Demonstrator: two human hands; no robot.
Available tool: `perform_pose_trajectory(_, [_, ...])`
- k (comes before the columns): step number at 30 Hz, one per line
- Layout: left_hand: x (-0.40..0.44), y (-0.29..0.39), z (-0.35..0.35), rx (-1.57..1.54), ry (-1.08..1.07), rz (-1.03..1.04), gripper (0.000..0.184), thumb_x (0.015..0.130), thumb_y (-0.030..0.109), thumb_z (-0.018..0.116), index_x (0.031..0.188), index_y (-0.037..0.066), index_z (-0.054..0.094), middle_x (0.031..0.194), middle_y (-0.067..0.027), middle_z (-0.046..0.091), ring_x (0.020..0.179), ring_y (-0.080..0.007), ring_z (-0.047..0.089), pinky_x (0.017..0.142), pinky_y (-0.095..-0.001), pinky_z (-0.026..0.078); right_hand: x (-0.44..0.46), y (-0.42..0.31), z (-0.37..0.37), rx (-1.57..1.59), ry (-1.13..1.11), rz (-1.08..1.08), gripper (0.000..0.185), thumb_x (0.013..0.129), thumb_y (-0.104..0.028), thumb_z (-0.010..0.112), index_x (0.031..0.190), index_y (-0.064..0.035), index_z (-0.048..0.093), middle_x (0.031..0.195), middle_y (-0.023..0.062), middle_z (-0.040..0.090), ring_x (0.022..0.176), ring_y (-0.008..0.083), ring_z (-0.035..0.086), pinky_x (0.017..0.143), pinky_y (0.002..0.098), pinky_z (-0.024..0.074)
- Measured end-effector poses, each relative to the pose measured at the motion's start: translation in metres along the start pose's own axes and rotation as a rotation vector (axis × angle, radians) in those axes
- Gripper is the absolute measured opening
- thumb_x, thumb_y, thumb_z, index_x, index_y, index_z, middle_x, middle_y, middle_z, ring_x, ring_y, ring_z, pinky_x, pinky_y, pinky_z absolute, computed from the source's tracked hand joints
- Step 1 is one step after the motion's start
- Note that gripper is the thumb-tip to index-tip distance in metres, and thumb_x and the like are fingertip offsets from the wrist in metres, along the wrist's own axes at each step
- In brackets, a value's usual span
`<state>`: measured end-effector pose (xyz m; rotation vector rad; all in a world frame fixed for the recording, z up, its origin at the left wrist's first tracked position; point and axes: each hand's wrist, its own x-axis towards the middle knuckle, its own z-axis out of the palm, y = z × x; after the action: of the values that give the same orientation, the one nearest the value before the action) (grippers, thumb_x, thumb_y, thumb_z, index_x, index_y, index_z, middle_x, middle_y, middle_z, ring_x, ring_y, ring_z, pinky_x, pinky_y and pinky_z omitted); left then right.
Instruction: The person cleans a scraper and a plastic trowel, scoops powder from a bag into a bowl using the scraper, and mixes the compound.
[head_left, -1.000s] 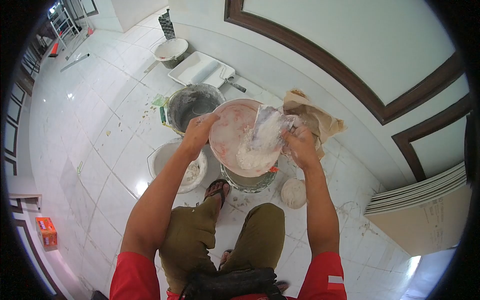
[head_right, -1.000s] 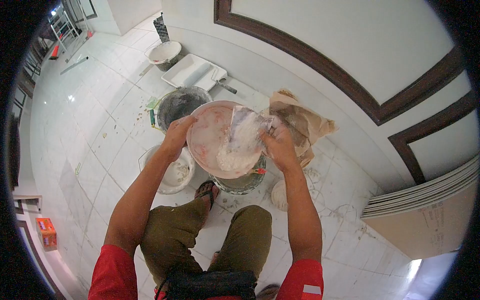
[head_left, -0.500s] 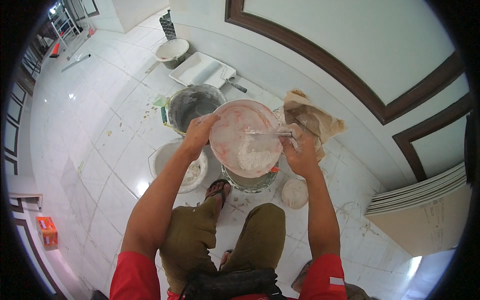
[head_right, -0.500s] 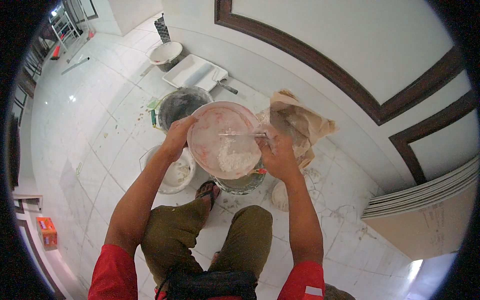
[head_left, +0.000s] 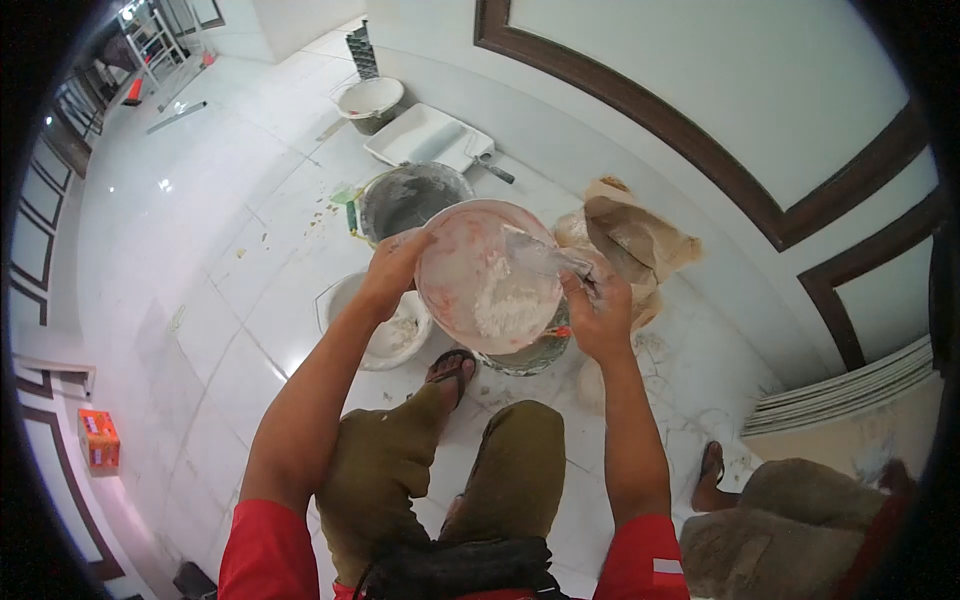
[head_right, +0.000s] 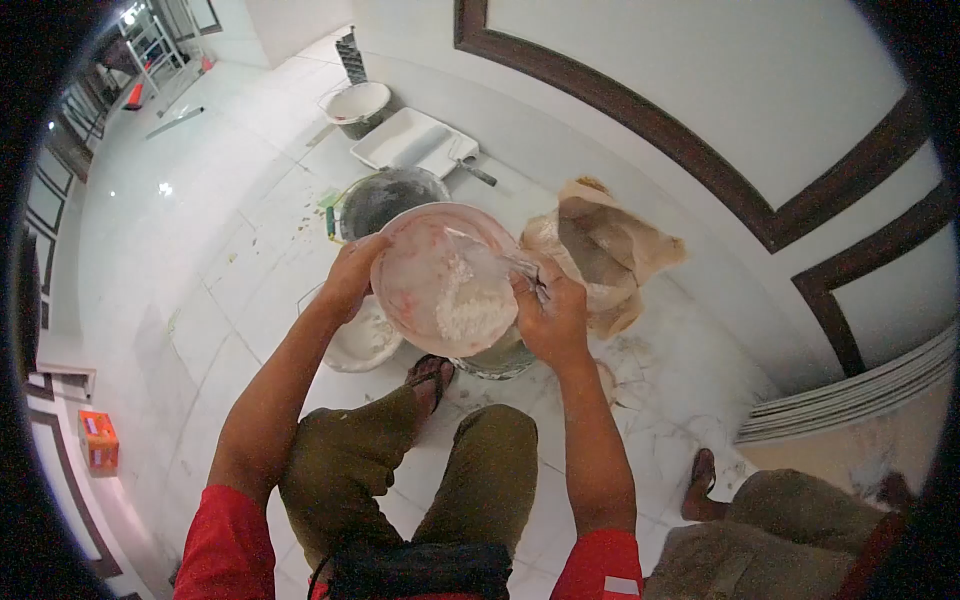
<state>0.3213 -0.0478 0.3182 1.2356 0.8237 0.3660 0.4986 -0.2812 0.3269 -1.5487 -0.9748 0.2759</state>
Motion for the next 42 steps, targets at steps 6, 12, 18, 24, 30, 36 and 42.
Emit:
perform_pose_trajectory(6, [-0.046,0.008,-0.046,0.041,0.032,0.005,0.042,0.098,0.034,0.060,0.121,-0.001,0.068,0.108,-0.0105,0.071,0.095,-0.0200,0.069,0.084,-0.0368,0.058,-0.011,-0.015,0.028,-0.124,-0.053,-0.157,0.020,0.097,-0.008,0.067,0.115,-0.0006,0.071,0.099,0.0136,0.075,0.089,0.0207,0.069,0.085,0.0336,0.0531])
perform_pose_trajectory(12, [-0.063,-0.014,-0.087,0.093,-0.037,-0.078,0.048,0.100,0.034,0.057,0.130,-0.002,0.063,0.119,-0.0136,0.068,0.106,-0.0226,0.069,0.094,-0.0388,0.056,-0.044,0.010,0.052,0.069,-0.097,-0.023,0.020,0.097,-0.009,0.068,0.114,-0.0001,0.071,0.094,0.0114,0.074,0.086,0.0173,0.069,0.083,0.0323,0.0537])
perform_pose_trajectory(18, [-0.068,-0.075,-0.108,0.068,-0.135,-0.176,0.047,0.098,0.029,0.059,0.135,0.000,0.060,0.121,-0.0119,0.068,0.108,-0.0218,0.068,0.097,-0.0381,0.055,-0.065,0.035,0.076,0.085,-0.201,0.134,0.021,0.095,-0.010,0.069,0.113,-0.0008,0.071,0.093,0.0105,0.075,0.085,0.0162,0.068,0.082,0.0305,0.0531])
perform_pose_trajectory(24, [-0.059,-0.148,-0.119,0.078,-0.358,-0.293,0.049,0.094,0.025,0.063,0.137,0.003,0.059,0.123,-0.0081,0.067,0.111,-0.0186,0.066,0.096,-0.0376,0.054,-0.096,0.043,0.084,-0.081,-0.332,0.121,0.019,0.091,0.003,0.069,0.109,-0.0005,0.074,0.099,0.0096,0.074,0.091,0.0143,0.068,0.083,0.0300,0.0528])
perform_pose_trajectory(30, [-0.063,-0.191,-0.110,0.035,-0.492,-0.292,0.050,0.088,0.020,0.062,0.135,0.003,0.058,0.121,-0.0084,0.067,0.107,-0.0194,0.068,0.092,-0.0361,0.056,-0.158,0.049,0.092,-0.377,-0.319,0.039,0.028,0.084,0.006,0.071,0.110,-0.0060,0.075,0.102,0.0105,0.075,0.093,0.0259,0.071,0.082,0.0338,0.0556])
perform_pose_trajectory(36, [-0.086,-0.212,-0.111,-0.049,-0.481,-0.298,0.053,0.087,0.012,0.059,0.139,0.001,0.055,0.119,-0.0071,0.065,0.107,-0.0187,0.065,0.092,-0.0371,0.056,-0.196,0.039,0.103,-0.813,-0.354,-0.270,0.040,0.077,0.000,0.069,0.114,-0.0141,0.073,0.101,0.0064,0.073,0.095,0.0286,0.071,0.081,0.0432,0.0591])
perform_pose_trajectory(42, [-0.102,-0.212,-0.124,-0.123,-0.404,-0.305,0.053,0.086,0.010,0.060,0.138,-0.001,0.055,0.114,-0.0089,0.066,0.103,-0.0200,0.065,0.090,-0.0376,0.057,-0.207,0.034,0.128,-0.836,-0.505,-0.284,0.037,0.078,0.002,0.073,0.113,-0.0114,0.073,0.103,0.0063,0.074,0.097,0.0280,0.071,0.080,0.0387,0.0596])
